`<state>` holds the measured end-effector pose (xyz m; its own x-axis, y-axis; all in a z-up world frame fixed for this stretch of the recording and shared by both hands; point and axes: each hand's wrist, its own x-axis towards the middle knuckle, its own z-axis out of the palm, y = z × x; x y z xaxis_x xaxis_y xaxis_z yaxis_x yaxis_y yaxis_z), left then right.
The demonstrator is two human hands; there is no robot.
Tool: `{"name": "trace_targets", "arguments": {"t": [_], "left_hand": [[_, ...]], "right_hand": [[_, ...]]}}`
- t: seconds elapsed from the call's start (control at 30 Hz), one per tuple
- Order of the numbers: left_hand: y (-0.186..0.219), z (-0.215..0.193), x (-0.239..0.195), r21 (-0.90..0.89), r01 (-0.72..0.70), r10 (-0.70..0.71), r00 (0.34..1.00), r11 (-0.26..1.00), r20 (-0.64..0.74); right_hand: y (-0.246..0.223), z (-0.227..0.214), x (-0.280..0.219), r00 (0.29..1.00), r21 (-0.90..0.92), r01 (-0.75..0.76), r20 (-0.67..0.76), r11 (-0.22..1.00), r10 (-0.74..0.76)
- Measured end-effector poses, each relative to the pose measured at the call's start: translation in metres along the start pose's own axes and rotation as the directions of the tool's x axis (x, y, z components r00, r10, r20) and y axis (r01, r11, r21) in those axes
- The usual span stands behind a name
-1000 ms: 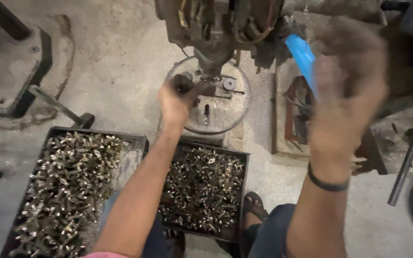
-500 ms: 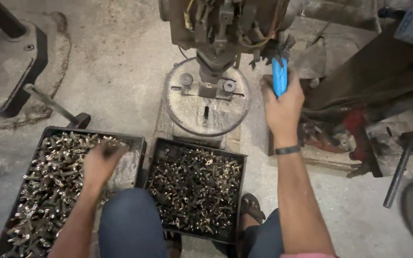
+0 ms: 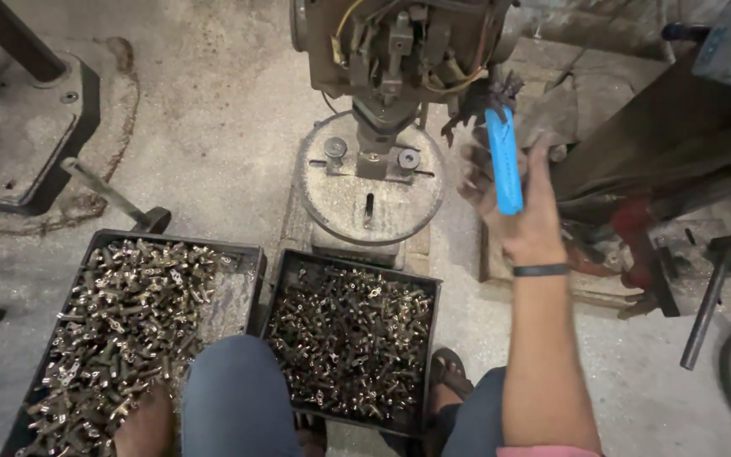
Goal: Operating a manual or semi-automatic press machine to process small brass metal components by placing them into the die and pulling the handle.
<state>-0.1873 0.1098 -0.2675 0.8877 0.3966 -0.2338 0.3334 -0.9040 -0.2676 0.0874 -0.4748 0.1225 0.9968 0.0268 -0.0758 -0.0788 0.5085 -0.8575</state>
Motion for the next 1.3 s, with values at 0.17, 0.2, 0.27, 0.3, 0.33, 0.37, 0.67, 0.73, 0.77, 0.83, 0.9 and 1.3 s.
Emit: {"name": "trace_targets", "arguments": {"t": [0.17, 0.2, 0.27, 0.3, 0.33, 0.37, 0.67, 0.73, 0.77, 0.83, 0.9, 1.3], "left_hand": [[0.002, -0.009, -0.014, -0.008, -0.021, 0.02, 0.993, 1.0, -0.114], [0.003, -0.015, -0.016, -0.014, -0.009, 0.008, 0.997, 1.0, -0.077], [0.003, -0.021, -0.017, -0.015, 0.006, -0.007, 0.999, 1.0, -0.041], [0.002, -0.019, -0.017, 0.014, 0.001, -0.001, 0.999, 1.0, -0.036], [0.003, -0.017, -0.018, 0.039, -0.001, 0.003, 1.0, 0.999, -0.031], [0.001, -0.015, -0.017, 0.039, 0.004, -0.002, 1.0, 0.999, -0.03], [-0.007, -0.02, -0.006, 0.064, -0.209, 0.211, 0.977, 0.976, -0.017], [-0.014, -0.015, 0.005, 0.023, -0.216, 0.217, 0.974, 0.976, -0.059], [-0.015, -0.021, 0.014, 0.028, -0.22, 0.221, 0.973, 0.975, -0.061], [-0.014, -0.03, 0.027, -0.598, 0.05, -0.011, 0.998, 0.8, 0.068], [-0.003, -0.08, 0.049, -0.888, 0.093, -0.041, 0.996, 0.45, 0.084], [0.214, -0.448, 0.052, -0.901, -0.337, 0.303, 0.859, -0.272, -0.413]], "right_hand": [[0.049, 0.036, 0.003, 0.953, -0.305, -0.055, -0.299, 0.951, -0.041], [0.067, 0.044, 0.009, 0.97, -0.404, 0.031, -0.208, 0.914, -0.124], [0.093, 0.057, 0.015, 0.975, -0.486, 0.12, -0.106, 0.866, -0.195], [0.102, 0.063, 0.015, 0.927, -0.582, 0.279, -0.044, 0.764, -0.373], [0.111, 0.069, 0.015, 0.847, -0.66, 0.421, 0.041, 0.623, -0.53], [0.107, 0.073, 0.015, 0.849, -0.657, 0.422, 0.044, 0.625, -0.527], [0.068, 0.051, 0.001, 0.797, -0.832, 0.529, 0.421, 0.166, -0.434], [0.06, 0.051, -0.002, 0.955, -0.934, 0.263, 0.215, 0.244, -0.206], [0.052, 0.042, 0.0, 0.955, -0.934, 0.26, 0.21, 0.246, -0.211], [0.036, 0.023, 0.005, 0.86, -0.851, 0.386, 0.192, 0.356, -0.474], [0.026, 0.013, 0.007, 0.87, -0.824, 0.339, 0.091, 0.454, -0.484], [-0.009, -0.009, 0.0, 0.809, -0.527, 0.312, -0.288, 0.791, -0.511]]}}
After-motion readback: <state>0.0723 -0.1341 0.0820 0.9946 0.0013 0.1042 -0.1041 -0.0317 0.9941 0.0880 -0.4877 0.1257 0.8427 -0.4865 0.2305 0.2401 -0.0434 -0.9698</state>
